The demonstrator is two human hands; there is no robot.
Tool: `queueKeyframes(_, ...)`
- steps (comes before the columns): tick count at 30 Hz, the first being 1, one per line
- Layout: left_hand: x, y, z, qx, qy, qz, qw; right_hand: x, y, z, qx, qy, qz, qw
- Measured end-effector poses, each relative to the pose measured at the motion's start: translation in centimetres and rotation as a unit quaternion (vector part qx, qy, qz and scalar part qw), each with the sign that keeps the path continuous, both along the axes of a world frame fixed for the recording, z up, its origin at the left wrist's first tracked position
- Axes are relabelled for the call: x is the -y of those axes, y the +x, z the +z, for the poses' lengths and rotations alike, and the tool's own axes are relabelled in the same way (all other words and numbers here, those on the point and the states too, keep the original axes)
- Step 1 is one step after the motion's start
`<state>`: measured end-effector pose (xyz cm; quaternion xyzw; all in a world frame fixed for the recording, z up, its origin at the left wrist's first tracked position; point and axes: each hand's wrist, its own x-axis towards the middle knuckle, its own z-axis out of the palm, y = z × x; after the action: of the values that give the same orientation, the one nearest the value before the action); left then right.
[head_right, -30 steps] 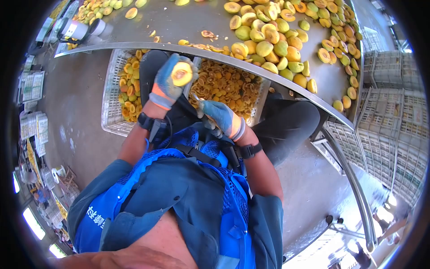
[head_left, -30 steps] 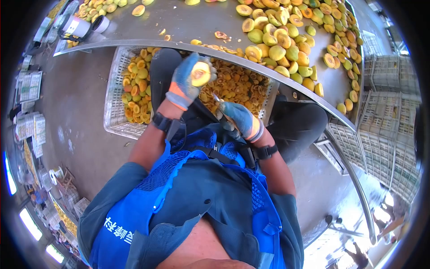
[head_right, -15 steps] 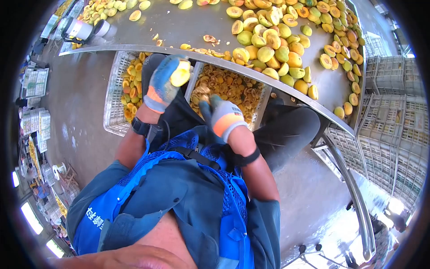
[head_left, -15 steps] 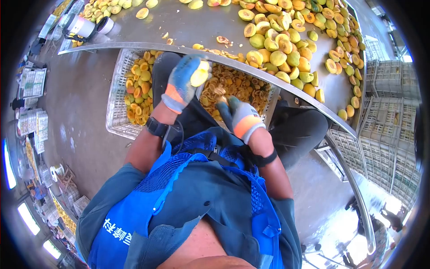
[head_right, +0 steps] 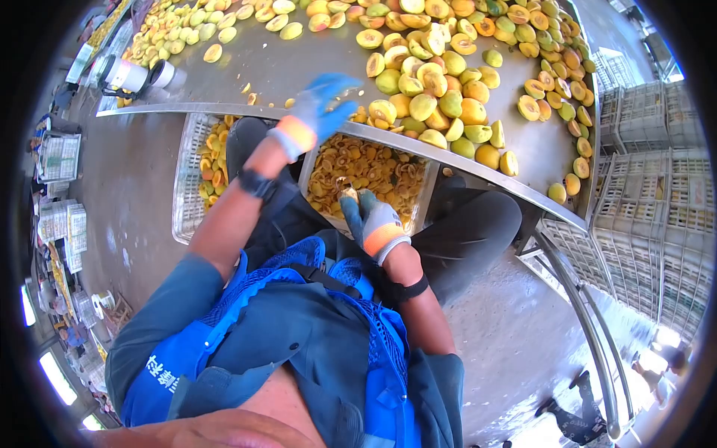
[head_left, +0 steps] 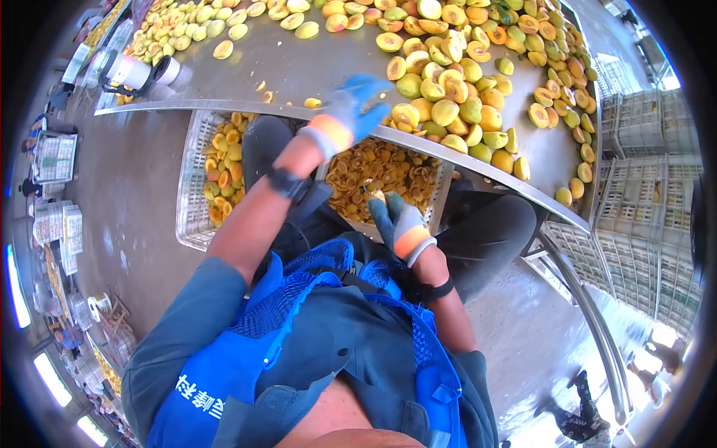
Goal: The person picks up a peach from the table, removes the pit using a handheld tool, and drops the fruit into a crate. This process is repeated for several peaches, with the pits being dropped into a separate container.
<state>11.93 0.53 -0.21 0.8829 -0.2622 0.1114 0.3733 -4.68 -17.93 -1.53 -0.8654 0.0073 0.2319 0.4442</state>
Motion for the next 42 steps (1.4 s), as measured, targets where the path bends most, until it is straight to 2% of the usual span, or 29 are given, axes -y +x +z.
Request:
queueKeyframes(3, 4.3, 2.5, -4.0, -0.003, 0.083, -0.055, 0.995, 0.7, -0.8, -1.1, 0.023, 0.047, -0.040, 0.998)
queueKeyframes(6, 5.1, 3.3, -5.0, -0.130, 0.112, -0.055, 0.984, 1.5, -1.3, -1.2, 0.088, 0.100, -0.089, 0.987)
queueKeyframes(9, 4.5, 2.7, -4.1, -0.174, 0.042, -0.021, 0.984, 1.8, -0.5, -0.9, 0.076, 0.154, -0.166, 0.971)
queueKeyframes(10, 4.1, 2.4, -4.3, -0.206, -0.060, -0.005, 0.977, 1.6, -0.1, -1.0, 0.064, 0.184, -0.191, 0.962)
queueKeyframes(11, 3.6, 1.9, -4.1, -0.275, -0.174, 0.005, 0.946, 2.0, 0.4, -0.5, 0.033, 0.175, -0.190, 0.966)
queueKeyframes(13, 2.7, 0.4, -2.6, -0.386, -0.396, 0.024, 0.833, 1.0, 1.3, -0.3, 0.024, 0.300, -0.239, 0.923)
queueKeyframes(14, 2.1, -0.1, -3.6, -0.378, -0.472, 0.021, 0.796, 0.8, 1.9, 0.0, 0.039, 0.305, -0.220, 0.926)
queueKeyframes(17, 1.3, -3.5, -4.1, -0.386, -0.633, -0.036, 0.670, 0.1, 3.3, 2.9, 0.082, 0.257, -0.157, 0.950)
queueKeyframes(18, 1.4, -4.8, -1.8, -0.447, -0.669, -0.044, 0.592, -0.4, 3.6, 3.5, 0.123, 0.240, -0.139, 0.953)
queueKeyframes(21, 1.2, -7.3, -0.2, -0.462, -0.705, -0.072, 0.533, -1.7, 4.2, 3.8, 0.216, 0.176, -0.090, 0.956)
queueKeyframes(22, 1.5, -7.8, -0.8, -0.444, -0.704, -0.031, 0.554, -1.7, 4.3, 3.2, 0.226, 0.148, -0.073, 0.960)
queueKeyframes(24, 1.6, -8.5, -1.9, -0.406, -0.645, 0.011, 0.648, -2.2, 4.2, 3.0, 0.219, 0.100, -0.064, 0.968)
queueKeyframes(27, 1.9, -9.5, -2.6, -0.352, -0.603, 0.037, 0.715, -2.6, 3.8, 4.4, 0.114, 0.014, -0.063, 0.991)
queueKeyframes(28, 1.8, -10.0, -2.1, -0.341, -0.585, 0.031, 0.736, -2.7, 3.5, 3.8, 0.124, 0.031, -0.064, 0.990)
queueKeyframes(30, 2.0, -10.5, -1.5, -0.344, -0.604, 0.017, 0.719, -3.2, 3.1, 3.2, 0.140, 0.057, -0.074, 0.986)
queueKeyframes(32, 2.3, -10.6, -1.6, -0.371, -0.673, 0.001, 0.640, -3.5, 2.8, 2.6, 0.124, 0.077, -0.083, 0.986)
queueKeyframes(35, 2.6, -11.1, -1.5, -0.360, -0.631, 0.029, 0.686, -4.1, 2.6, 2.6, 0.110, 0.065, -0.090, 0.988)
queueKeyframes(38, 2.7, -11.4, -0.8, -0.384, -0.669, 0.041, 0.635, -4.0, 2.4, 2.5, 0.102, 0.041, -0.071, 0.991)
queueKeyframes(41, 2.5, -11.6, -1.6, -0.368, -0.664, 0.036, 0.650, -3.8, 2.3, 2.2, 0.100, 0.040, -0.054, 0.993)
queueKeyframes(42, 2.4, -11.6, -1.8, -0.350, -0.636, 0.032, 0.687, -3.8, 2.3, 2.1, 0.098, 0.045, -0.047, 0.993)
